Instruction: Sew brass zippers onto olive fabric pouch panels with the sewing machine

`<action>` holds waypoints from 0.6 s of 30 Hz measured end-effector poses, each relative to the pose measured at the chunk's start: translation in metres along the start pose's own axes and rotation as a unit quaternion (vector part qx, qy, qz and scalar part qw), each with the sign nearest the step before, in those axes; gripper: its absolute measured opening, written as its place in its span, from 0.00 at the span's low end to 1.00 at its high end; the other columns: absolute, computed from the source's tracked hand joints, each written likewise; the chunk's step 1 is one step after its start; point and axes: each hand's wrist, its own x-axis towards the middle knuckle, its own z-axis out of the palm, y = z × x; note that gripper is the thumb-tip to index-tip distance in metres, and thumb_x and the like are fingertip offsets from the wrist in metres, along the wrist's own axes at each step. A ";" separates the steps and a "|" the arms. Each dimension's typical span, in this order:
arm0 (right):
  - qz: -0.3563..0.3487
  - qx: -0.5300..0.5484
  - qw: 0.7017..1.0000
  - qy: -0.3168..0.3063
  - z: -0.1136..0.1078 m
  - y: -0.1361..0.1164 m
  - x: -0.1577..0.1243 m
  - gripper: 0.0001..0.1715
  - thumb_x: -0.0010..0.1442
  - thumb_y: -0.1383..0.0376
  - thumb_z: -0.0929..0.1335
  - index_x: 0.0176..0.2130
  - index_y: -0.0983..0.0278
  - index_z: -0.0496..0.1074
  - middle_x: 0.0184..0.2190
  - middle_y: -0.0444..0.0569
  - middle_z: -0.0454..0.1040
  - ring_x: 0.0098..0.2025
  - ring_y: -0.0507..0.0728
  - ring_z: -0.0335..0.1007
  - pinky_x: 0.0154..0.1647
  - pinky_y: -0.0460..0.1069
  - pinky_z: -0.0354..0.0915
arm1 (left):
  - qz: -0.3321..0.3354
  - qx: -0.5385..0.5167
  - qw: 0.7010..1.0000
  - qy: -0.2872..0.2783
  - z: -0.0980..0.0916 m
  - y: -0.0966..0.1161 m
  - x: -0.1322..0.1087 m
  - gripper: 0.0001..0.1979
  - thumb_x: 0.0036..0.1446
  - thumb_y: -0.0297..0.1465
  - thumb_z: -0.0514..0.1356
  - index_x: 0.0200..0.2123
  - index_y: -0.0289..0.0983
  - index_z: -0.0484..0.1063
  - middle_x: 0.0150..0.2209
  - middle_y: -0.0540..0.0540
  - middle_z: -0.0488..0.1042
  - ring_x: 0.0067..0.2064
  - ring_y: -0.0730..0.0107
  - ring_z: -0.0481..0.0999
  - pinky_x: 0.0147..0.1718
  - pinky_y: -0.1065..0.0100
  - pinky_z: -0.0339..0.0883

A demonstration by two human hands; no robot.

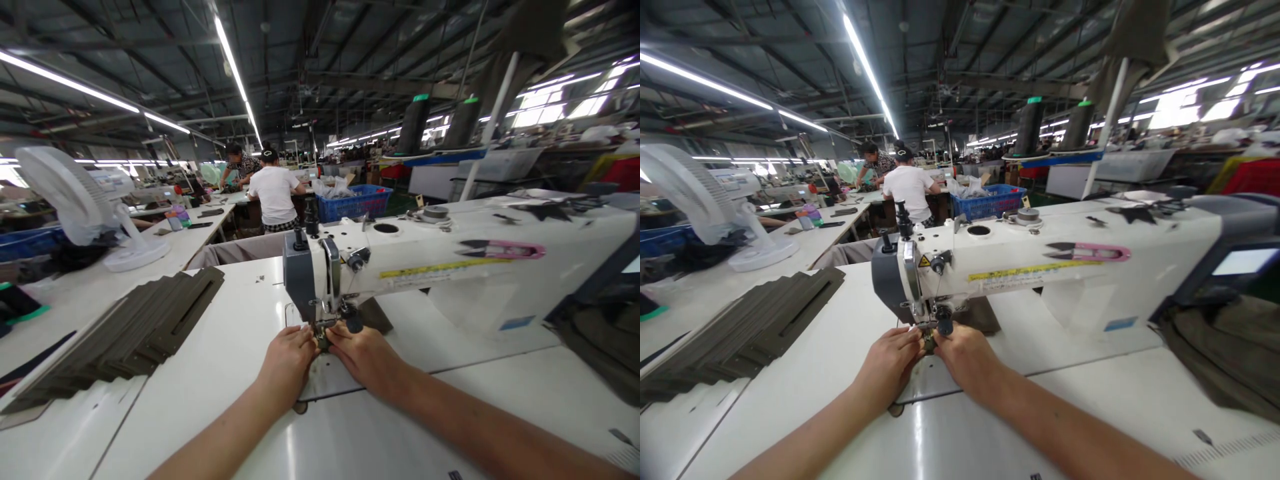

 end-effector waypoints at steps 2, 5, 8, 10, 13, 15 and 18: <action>-0.004 0.017 1.000 0.005 -0.001 0.002 -0.001 0.10 0.58 0.73 0.62 0.40 0.68 0.70 0.39 0.53 0.74 0.42 0.57 0.70 0.44 0.50 0.65 | -0.002 0.005 1.000 0.002 0.001 -0.001 0.000 0.07 0.56 0.22 0.54 0.28 0.34 0.70 0.35 0.43 0.76 0.38 0.65 0.76 0.42 0.61 0.70; -0.032 0.006 0.999 -0.001 -0.008 0.012 -0.003 0.09 0.58 0.70 0.63 0.40 0.66 0.68 0.41 0.51 0.72 0.44 0.55 0.67 0.46 0.47 0.63 | -0.013 0.016 1.000 0.003 -0.001 -0.003 0.001 0.06 0.56 0.23 0.54 0.29 0.34 0.70 0.36 0.44 0.76 0.38 0.65 0.76 0.42 0.61 0.70; 0.017 -0.136 0.991 -0.002 -0.021 0.025 -0.008 0.06 0.57 0.70 0.64 0.36 0.67 0.69 0.39 0.55 0.71 0.43 0.60 0.66 0.44 0.53 0.63 | -0.025 0.027 0.999 0.003 -0.010 0.003 0.000 0.06 0.57 0.25 0.54 0.31 0.35 0.71 0.36 0.43 0.75 0.38 0.64 0.75 0.41 0.59 0.70; 0.062 -0.208 0.976 -0.002 -0.028 0.024 -0.017 0.06 0.54 0.74 0.63 0.31 0.69 0.69 0.33 0.58 0.71 0.39 0.63 0.67 0.39 0.56 0.63 | -0.022 0.022 0.999 0.005 -0.018 0.017 -0.002 0.06 0.57 0.27 0.54 0.36 0.35 0.70 0.37 0.41 0.74 0.39 0.61 0.74 0.40 0.57 0.70; 0.062 -0.173 0.983 -0.021 -0.032 0.000 -0.042 0.10 0.52 0.77 0.61 0.28 0.67 0.68 0.27 0.54 0.71 0.31 0.60 0.68 0.32 0.53 0.63 | 0.030 -0.018 0.999 -0.014 -0.027 0.046 -0.005 0.19 0.55 0.34 0.57 0.49 0.33 0.64 0.44 0.37 0.71 0.47 0.55 0.70 0.46 0.51 0.66; 0.054 -0.067 0.996 -0.034 -0.032 -0.026 -0.064 0.09 0.55 0.73 0.61 0.33 0.66 0.68 0.29 0.51 0.73 0.30 0.57 0.70 0.31 0.49 0.63 | 0.070 -0.069 0.994 -0.041 -0.028 0.062 -0.006 0.22 0.56 0.33 0.56 0.53 0.33 0.60 0.47 0.37 0.71 0.51 0.57 0.68 0.52 0.52 0.61; 0.111 0.125 0.983 -0.070 -0.034 -0.059 -0.094 0.06 0.55 0.69 0.62 0.33 0.64 0.68 0.29 0.48 0.74 0.29 0.55 0.71 0.28 0.46 0.62 | 0.059 -0.169 0.982 -0.060 -0.025 0.069 -0.008 0.13 0.59 0.28 0.52 0.48 0.36 0.67 0.45 0.43 0.74 0.48 0.65 0.72 0.50 0.61 0.64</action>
